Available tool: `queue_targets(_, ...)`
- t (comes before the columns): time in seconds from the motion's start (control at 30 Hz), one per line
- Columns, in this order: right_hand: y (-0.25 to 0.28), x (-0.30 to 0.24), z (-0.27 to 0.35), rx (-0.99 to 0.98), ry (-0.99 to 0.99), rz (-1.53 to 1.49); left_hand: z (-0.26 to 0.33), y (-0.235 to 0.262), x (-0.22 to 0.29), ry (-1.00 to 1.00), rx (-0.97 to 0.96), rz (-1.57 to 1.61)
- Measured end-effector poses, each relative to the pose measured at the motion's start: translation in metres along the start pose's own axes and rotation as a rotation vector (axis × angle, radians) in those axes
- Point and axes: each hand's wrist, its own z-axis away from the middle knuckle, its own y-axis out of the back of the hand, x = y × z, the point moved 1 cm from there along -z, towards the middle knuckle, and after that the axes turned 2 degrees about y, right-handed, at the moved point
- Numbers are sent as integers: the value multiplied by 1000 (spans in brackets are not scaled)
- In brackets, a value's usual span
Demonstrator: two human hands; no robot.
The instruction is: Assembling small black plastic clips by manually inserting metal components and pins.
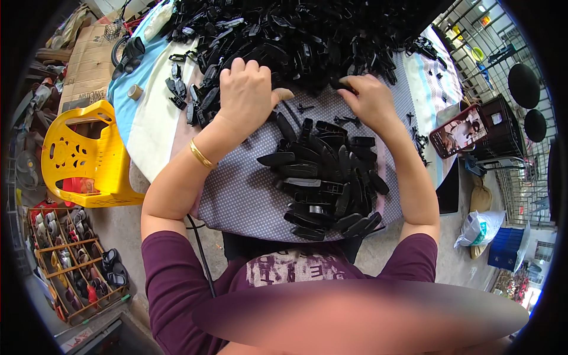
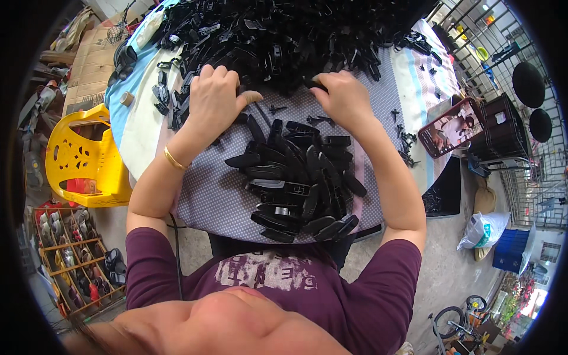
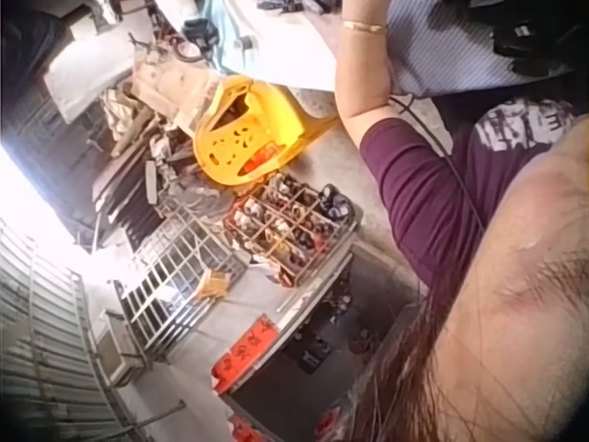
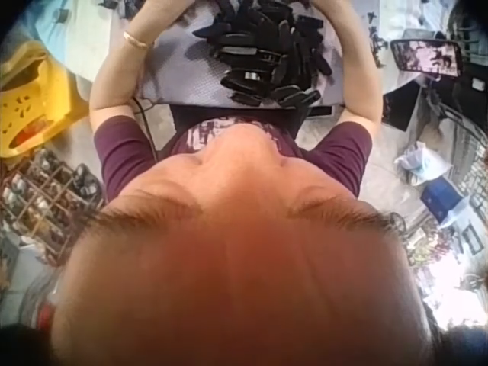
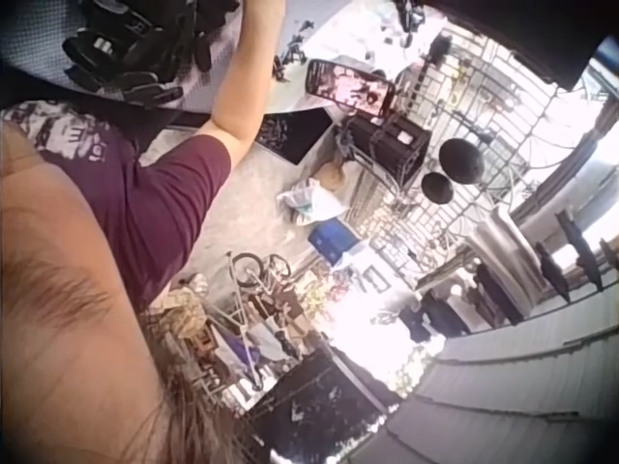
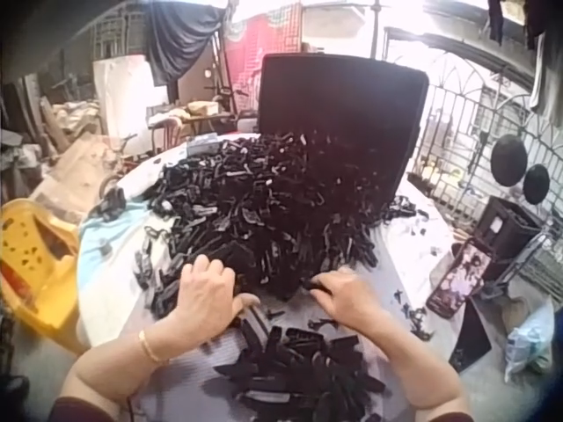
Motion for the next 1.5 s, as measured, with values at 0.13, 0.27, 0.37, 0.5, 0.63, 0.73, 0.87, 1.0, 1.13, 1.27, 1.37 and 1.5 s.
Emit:
queue_targets(0.13,7,-21,3,58,-39,-227,5,-5,6,-76,-146,39)
queue_targets(0.27,5,-36,9,-22,-96,-613,5,-3,5,-86,40,552)
queue_targets(0.37,-1,-42,11,12,-216,-985,0,-1,6,226,-287,1280)
queue_targets(0.5,19,-47,7,-53,-356,-1282,4,-10,10,298,-318,1658)
queue_targets(0.63,20,-49,7,43,-539,-1652,8,-5,18,253,-265,1686)
queue_targets(0.73,9,-40,9,-33,-558,-1738,9,-4,21,204,-214,1607)
queue_targets(0.87,6,-43,9,-102,-618,-1769,12,-4,21,193,-156,1571)
queue_targets(1.0,9,-49,9,-92,-588,-1668,11,-3,21,213,-174,1591)
queue_targets(1.13,11,-52,10,-100,-474,-1413,12,-5,20,211,-182,1609)
queue_targets(1.27,10,-60,12,-49,-415,-1234,15,-3,26,256,-191,1723)
queue_targets(1.37,6,-67,13,69,-340,-1061,15,-7,25,254,-208,1793)
queue_targets(1.5,12,-61,13,-282,-247,-944,13,-3,22,189,-242,1848)
